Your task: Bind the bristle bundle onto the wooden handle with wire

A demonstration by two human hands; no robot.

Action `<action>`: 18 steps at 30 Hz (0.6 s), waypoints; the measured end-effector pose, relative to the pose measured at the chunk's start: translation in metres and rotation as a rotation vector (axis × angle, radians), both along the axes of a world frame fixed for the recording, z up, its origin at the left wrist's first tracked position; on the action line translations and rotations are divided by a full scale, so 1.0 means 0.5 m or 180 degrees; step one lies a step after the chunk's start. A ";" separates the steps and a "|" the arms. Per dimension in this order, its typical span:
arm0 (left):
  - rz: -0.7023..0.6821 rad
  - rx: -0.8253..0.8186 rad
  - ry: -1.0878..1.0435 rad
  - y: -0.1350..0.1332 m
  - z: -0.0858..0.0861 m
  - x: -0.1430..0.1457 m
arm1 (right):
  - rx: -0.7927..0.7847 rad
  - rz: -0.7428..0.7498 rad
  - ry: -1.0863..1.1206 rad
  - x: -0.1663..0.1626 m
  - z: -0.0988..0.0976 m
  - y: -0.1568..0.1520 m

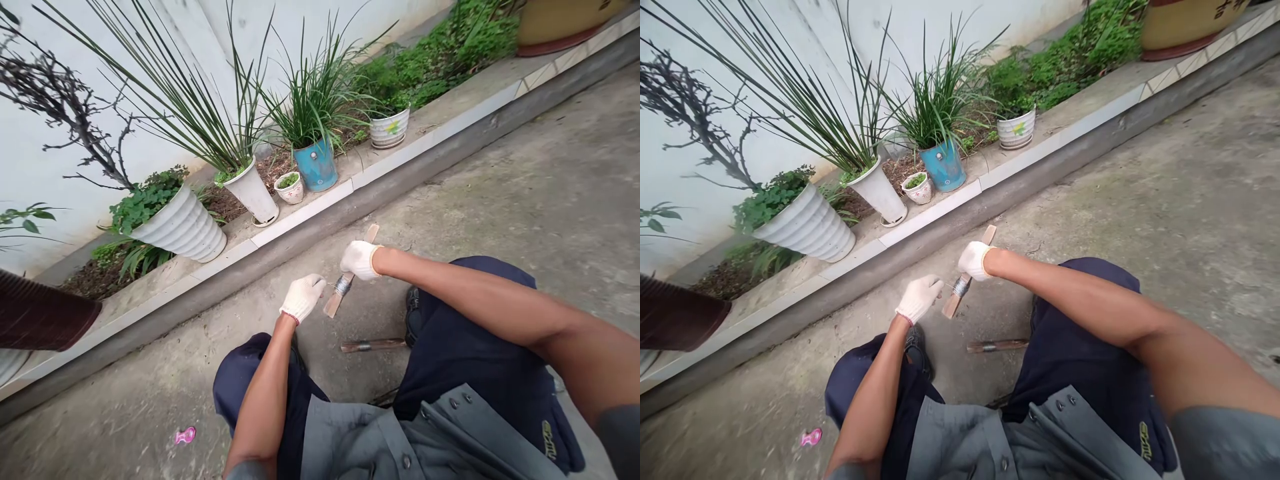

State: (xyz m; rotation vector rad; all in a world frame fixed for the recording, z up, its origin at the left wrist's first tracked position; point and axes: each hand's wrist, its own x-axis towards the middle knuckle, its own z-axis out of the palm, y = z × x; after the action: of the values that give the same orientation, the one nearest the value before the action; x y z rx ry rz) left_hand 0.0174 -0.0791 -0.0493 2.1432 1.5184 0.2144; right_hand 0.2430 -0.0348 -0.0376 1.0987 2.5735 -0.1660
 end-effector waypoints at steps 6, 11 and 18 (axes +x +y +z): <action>0.0094 -0.0240 -0.0508 0.008 -0.012 -0.002 | -0.0888 -0.0017 0.1002 0.042 0.050 -0.008; 0.0275 -0.0490 -0.1029 -0.010 -0.022 0.013 | -0.0502 -0.0752 0.1675 0.034 0.074 0.003; -0.0134 -0.0879 -0.0454 -0.038 -0.012 0.038 | 0.0723 -0.1564 0.1223 0.013 0.053 0.026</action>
State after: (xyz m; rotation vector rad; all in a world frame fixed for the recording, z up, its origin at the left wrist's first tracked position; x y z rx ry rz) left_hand 0.0365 -0.0979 -0.0552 1.8984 1.3363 0.1313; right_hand 0.2496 -0.0218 -0.0112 1.9436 2.6314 -0.2226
